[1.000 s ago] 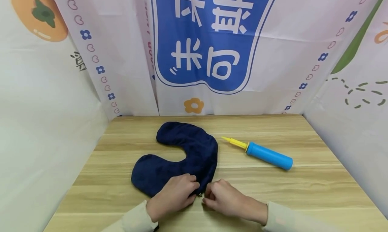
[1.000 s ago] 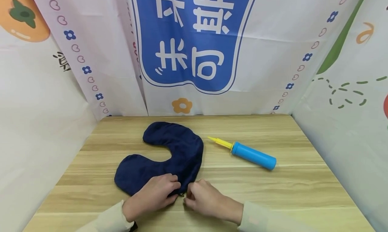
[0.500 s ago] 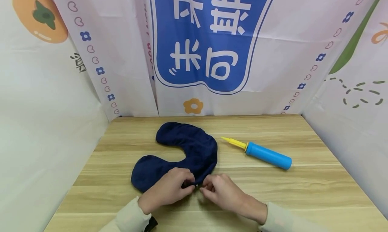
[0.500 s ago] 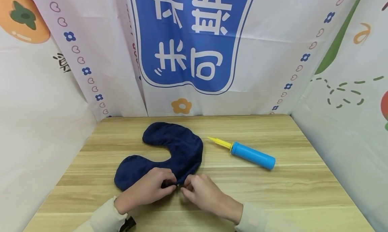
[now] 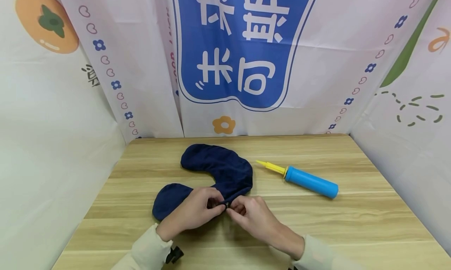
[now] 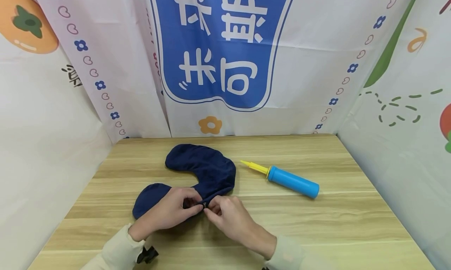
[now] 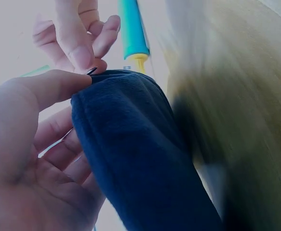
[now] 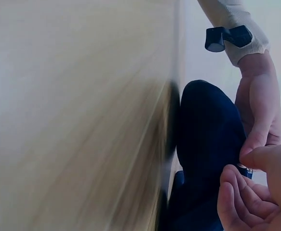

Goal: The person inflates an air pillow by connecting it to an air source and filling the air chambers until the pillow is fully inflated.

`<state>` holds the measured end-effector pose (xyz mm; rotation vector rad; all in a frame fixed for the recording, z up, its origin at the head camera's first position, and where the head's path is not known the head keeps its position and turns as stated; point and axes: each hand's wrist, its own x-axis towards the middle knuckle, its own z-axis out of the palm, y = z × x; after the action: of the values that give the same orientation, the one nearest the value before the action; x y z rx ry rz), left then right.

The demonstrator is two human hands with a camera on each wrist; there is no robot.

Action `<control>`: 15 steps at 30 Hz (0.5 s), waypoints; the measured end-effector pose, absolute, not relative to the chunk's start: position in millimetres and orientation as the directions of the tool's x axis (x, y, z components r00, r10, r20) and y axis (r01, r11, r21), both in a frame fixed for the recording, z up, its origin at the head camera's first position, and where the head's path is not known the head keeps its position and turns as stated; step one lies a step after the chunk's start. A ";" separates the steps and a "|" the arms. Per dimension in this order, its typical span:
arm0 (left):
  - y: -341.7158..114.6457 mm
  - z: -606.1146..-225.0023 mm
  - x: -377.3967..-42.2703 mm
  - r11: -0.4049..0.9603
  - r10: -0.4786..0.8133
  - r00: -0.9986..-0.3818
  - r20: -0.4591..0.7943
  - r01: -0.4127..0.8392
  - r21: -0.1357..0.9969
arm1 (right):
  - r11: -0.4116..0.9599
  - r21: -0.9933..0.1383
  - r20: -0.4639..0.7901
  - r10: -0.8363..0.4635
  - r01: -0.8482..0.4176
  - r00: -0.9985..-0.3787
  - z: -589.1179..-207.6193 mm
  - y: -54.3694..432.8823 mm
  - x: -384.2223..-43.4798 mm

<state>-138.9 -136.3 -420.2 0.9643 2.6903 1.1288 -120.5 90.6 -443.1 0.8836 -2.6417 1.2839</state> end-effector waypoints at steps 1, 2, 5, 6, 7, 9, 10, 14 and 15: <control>-136.4 -420.1 -138.9 0.532 0.571 -0.803 0.171 0.520 0.668 | 0.485 -0.697 0.316 -0.452 -0.528 -0.834 -443.3 89.2 -120.5; -136.3 -419.9 -138.8 0.533 0.567 -0.806 0.168 0.515 0.671 | 0.484 -0.695 0.330 -0.441 -0.531 -0.835 -443.7 87.9 -120.5; -136.7 -420.2 -138.9 0.532 0.560 -0.812 0.163 0.504 0.680 | 0.481 -0.695 0.356 -0.416 -0.535 -0.837 -445.1 85.0 -120.6; -136.7 -420.4 -138.9 0.531 0.559 -0.813 0.164 0.503 0.682 | 0.481 -0.693 0.363 -0.411 -0.537 -0.836 -445.7 84.2 -120.6; -136.8 -420.2 -138.7 0.529 0.558 -0.814 0.163 0.500 0.686 | 0.481 -0.691 0.369 -0.408 -0.539 -0.835 -446.5 83.6 -120.7; -137.1 -420.7 -138.7 0.526 0.556 -0.815 0.164 0.498 0.690 | 0.483 -0.688 0.375 -0.403 -0.542 -0.835 -447.9 82.9 -120.6; -137.2 -420.6 -138.5 0.525 0.555 -0.815 0.165 0.497 0.691 | 0.485 -0.685 0.377 -0.402 -0.544 -0.834 -448.5 82.6 -120.6; -136.9 -421.0 -138.5 0.525 0.554 -0.816 0.167 0.498 0.691 | 0.494 -0.678 0.377 -0.402 -0.544 -0.834 -448.9 83.0 -120.3; -136.9 -420.8 -138.5 0.525 0.554 -0.815 0.170 0.500 0.689 | 0.495 -0.676 0.377 -0.403 -0.545 -0.834 -448.6 83.3 -120.1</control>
<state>-138.5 -136.9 -420.8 0.9276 2.6807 1.1767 -120.1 83.3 -448.6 0.8222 -2.5671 1.2525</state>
